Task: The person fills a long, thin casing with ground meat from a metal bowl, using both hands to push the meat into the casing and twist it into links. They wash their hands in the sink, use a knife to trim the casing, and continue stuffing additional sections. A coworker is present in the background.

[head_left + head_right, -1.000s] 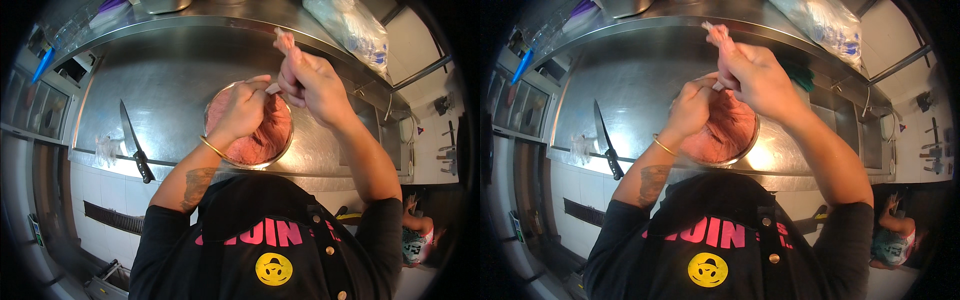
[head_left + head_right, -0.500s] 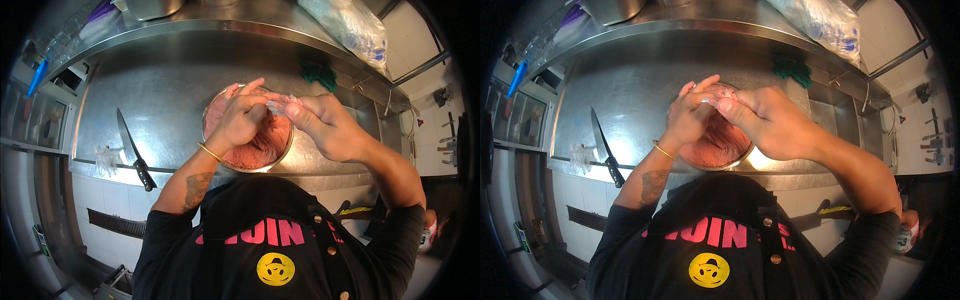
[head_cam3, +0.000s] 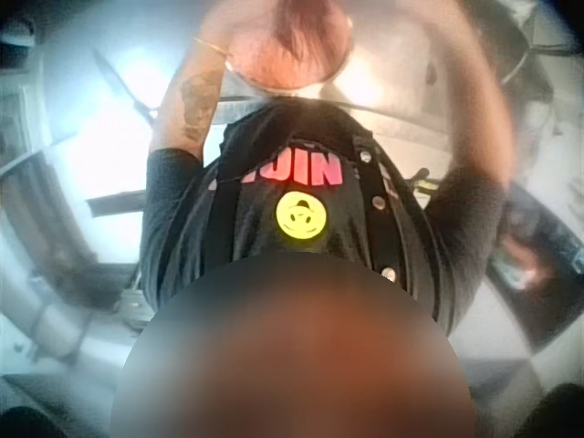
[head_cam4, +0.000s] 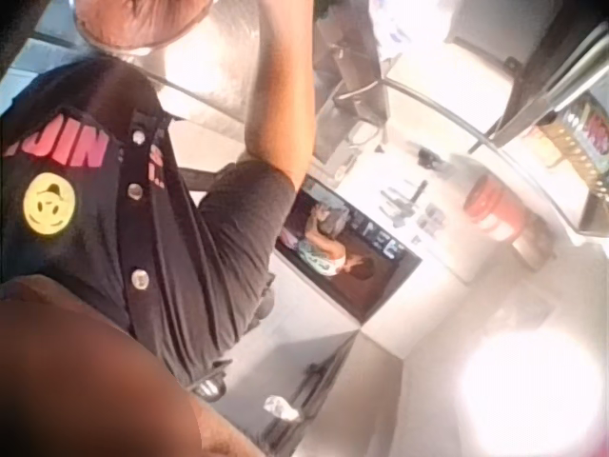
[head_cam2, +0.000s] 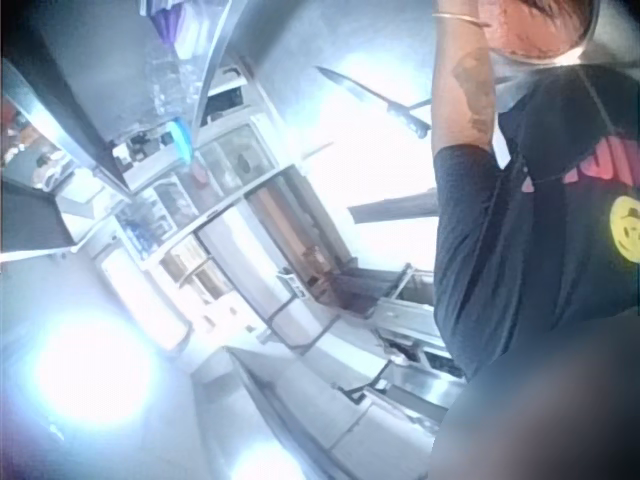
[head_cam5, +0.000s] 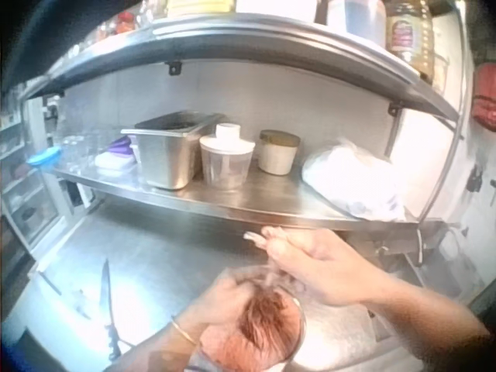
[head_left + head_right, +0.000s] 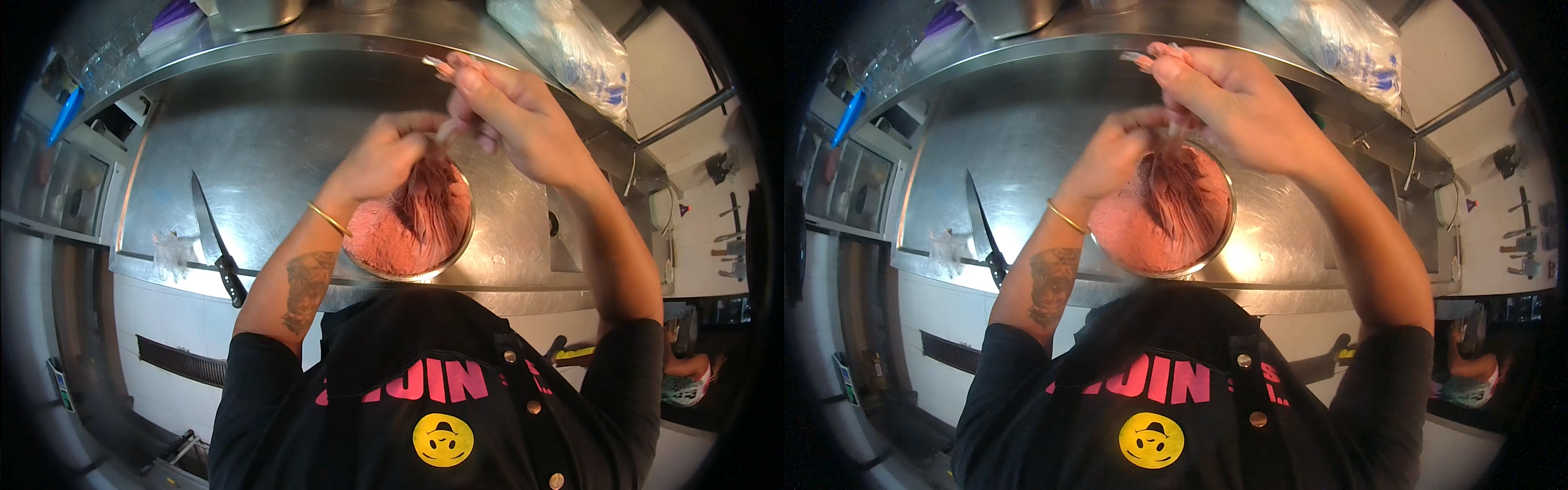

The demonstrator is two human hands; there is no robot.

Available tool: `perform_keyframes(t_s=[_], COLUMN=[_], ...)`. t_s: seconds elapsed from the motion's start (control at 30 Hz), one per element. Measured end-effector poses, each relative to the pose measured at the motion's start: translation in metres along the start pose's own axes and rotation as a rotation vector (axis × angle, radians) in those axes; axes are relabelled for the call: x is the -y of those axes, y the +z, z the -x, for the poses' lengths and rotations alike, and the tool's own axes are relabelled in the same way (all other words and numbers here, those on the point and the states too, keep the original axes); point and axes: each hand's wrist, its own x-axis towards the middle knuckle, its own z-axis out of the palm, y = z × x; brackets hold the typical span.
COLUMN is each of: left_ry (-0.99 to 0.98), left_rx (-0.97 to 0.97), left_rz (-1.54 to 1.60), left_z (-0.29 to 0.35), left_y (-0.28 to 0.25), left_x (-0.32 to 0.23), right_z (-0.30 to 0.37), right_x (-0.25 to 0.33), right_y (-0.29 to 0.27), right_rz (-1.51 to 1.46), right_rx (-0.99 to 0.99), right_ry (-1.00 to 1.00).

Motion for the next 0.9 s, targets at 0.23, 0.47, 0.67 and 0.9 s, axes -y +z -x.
perform_keyframes(t_s=[0.23,0.47,0.67,0.9], left_ry=[-0.121,-0.093,0.014,-0.003], left_rx=[-0.278,-0.288,-0.370,-0.435], left_rz=[0.413,0.239,-0.028,-0.163], left_z=[-0.007,-0.004,-0.011,0.003], left_y=[0.015,0.057,0.076,0.103], left_x=[-0.024,-0.034,-0.042,-0.047], right_z=[0.038,0.029,0.008,0.007], right_x=[-0.108,-0.120,-0.135,-0.125], right_y=[0.031,0.077,0.082,0.072], right_rz=[0.166,0.446,0.592,0.496], right_rx=[-0.380,-0.291,-0.363,-0.342], right_ry=[-0.181,-0.277,-0.480,-0.594])
